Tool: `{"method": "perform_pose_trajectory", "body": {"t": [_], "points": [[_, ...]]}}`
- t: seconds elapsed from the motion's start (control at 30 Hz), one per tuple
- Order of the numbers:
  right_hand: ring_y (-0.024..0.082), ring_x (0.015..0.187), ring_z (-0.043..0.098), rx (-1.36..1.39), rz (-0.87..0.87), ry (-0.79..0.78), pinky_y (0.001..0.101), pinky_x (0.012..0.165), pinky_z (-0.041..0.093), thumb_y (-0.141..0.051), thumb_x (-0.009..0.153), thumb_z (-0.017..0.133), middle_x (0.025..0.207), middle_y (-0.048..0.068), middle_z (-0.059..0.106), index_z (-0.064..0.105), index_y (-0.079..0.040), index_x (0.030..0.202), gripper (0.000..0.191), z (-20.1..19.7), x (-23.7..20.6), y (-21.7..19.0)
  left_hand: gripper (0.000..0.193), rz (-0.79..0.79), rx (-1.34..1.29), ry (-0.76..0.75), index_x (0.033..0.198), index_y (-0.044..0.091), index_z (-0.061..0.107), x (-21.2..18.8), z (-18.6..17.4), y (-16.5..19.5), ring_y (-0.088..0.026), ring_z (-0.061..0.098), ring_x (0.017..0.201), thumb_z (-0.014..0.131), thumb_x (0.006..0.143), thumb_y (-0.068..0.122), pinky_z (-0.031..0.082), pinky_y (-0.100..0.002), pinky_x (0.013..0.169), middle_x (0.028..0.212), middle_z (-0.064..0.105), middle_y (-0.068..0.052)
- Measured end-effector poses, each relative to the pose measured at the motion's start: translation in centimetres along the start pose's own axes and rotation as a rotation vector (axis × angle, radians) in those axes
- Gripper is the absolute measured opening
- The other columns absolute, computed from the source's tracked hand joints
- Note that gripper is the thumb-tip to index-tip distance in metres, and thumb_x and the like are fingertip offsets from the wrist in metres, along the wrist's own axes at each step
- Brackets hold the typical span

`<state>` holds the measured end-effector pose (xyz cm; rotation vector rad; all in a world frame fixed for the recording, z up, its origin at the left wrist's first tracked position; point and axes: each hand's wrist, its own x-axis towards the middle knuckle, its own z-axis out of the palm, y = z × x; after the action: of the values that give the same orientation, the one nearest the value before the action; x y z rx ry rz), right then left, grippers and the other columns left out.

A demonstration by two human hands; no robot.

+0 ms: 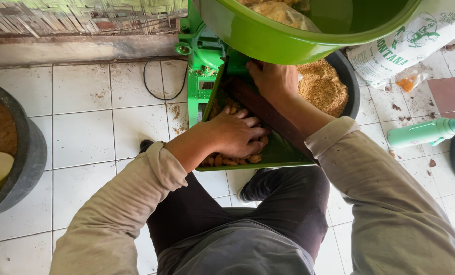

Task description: The person feeds whole nuts into a green electric grinder using a wooden pusher, then adjusts the machine's output chute. The ground material collects in a nearby basin.

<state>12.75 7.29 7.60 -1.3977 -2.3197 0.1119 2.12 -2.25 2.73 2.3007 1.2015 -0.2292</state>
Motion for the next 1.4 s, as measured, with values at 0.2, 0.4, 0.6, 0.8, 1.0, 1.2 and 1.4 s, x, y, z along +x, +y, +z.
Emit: {"method": "perform_pose_trajectory", "body": {"t": [0.2, 0.4, 0.6, 0.8, 1.0, 1.2, 1.4], "points": [[0.031, 0.07, 0.068, -0.084, -0.065, -0.161, 0.0469, 0.061, 0.055, -0.039, 0.102, 0.068, 0.083, 0.012, 0.071, 0.074, -0.008, 0.1, 0.032, -1.5, -1.2, 0.5, 0.055, 0.032, 0.088, 0.218, 0.139, 0.019, 0.057, -0.6, 0.2, -0.2, -0.041, 0.048, 0.132, 0.038, 0.1, 0.052, 0.032, -0.071, 0.106, 0.137, 0.059, -0.014], [0.028, 0.056, 0.066, -0.271, -0.222, 0.026, 0.0397, 0.046, 0.052, -0.034, 0.102, 0.069, 0.077, 0.013, 0.071, 0.077, -0.008, 0.101, 0.027, -3.9, -1.4, 1.6, 0.032, 0.111, 0.148, 0.604, 0.098, 0.009, 0.073, -0.8, 0.2, -0.6, -0.029, 0.071, 0.096, 0.057, 0.099, 0.037, 0.05, -0.054, 0.093, 0.088, 0.075, -0.009], [0.023, 0.057, 0.067, -0.136, -0.37, -0.04, 0.0368, 0.047, 0.053, -0.031, 0.101, 0.072, 0.086, 0.013, 0.074, 0.08, -0.008, 0.105, 0.025, -7.7, -6.3, 3.8, 0.02, 0.216, -0.227, 1.077, 0.117, 0.003, 0.07, -3.3, 0.1, -2.2, -0.023, 0.074, 0.081, 0.061, 0.103, 0.015, 0.062, -0.038, 0.078, 0.113, 0.078, -0.014], [0.017, 0.044, 0.06, 0.044, -0.167, 0.106, 0.03, 0.036, 0.038, -0.01, 0.096, 0.075, 0.073, 0.014, 0.075, 0.078, 0.003, 0.093, 0.013, -12.0, -14.4, 10.0, 0.032, -0.025, -0.595, 1.269, 0.138, 0.0, 0.06, -8.9, 5.2, -6.6, -0.028, 0.074, 0.111, 0.059, 0.109, 0.015, 0.06, -0.038, 0.089, 0.13, 0.072, -0.019], [0.028, 0.103, 0.067, 0.099, 0.226, 0.212, 0.0341, 0.08, 0.059, -0.002, 0.089, 0.071, 0.118, 0.025, 0.064, 0.049, 0.008, 0.146, 0.062, -9.6, -20.3, 18.2, 0.056, -0.621, -1.005, 1.51, 0.142, 0.003, 0.05, -16.2, 12.9, -10.6, -0.027, 0.044, 0.139, 0.046, 0.087, -0.006, 0.043, -0.035, 0.106, 0.147, 0.051, -0.012], [0.035, 0.105, 0.072, 0.093, 0.52, -0.182, 0.0446, 0.087, 0.055, -0.017, 0.091, 0.071, 0.111, 0.022, 0.075, 0.068, -0.003, 0.127, 0.039, -1.6, -23.5, 19.6, 0.031, -0.906, -1.376, 1.703, 0.134, 0.003, 0.065, -16.9, 17.9, -12.0, -0.026, 0.06, 0.131, 0.054, 0.107, 0.014, 0.047, -0.033, 0.112, 0.139, 0.066, -0.015], [0.037, 0.103, 0.068, -0.038, -0.115, -0.502, 0.0472, 0.089, 0.054, -0.019, 0.095, 0.062, 0.108, 0.017, 0.073, 0.072, -0.008, 0.111, 0.022, 5.5, -19.1, 8.9, 0.055, -0.83, -2.014, 1.754, 0.139, 0.013, 0.057, -10.8, 17.2, -14.3, -0.022, 0.058, 0.126, 0.057, 0.094, 0.045, 0.043, -0.041, 0.104, 0.141, 0.061, -0.006]]}}
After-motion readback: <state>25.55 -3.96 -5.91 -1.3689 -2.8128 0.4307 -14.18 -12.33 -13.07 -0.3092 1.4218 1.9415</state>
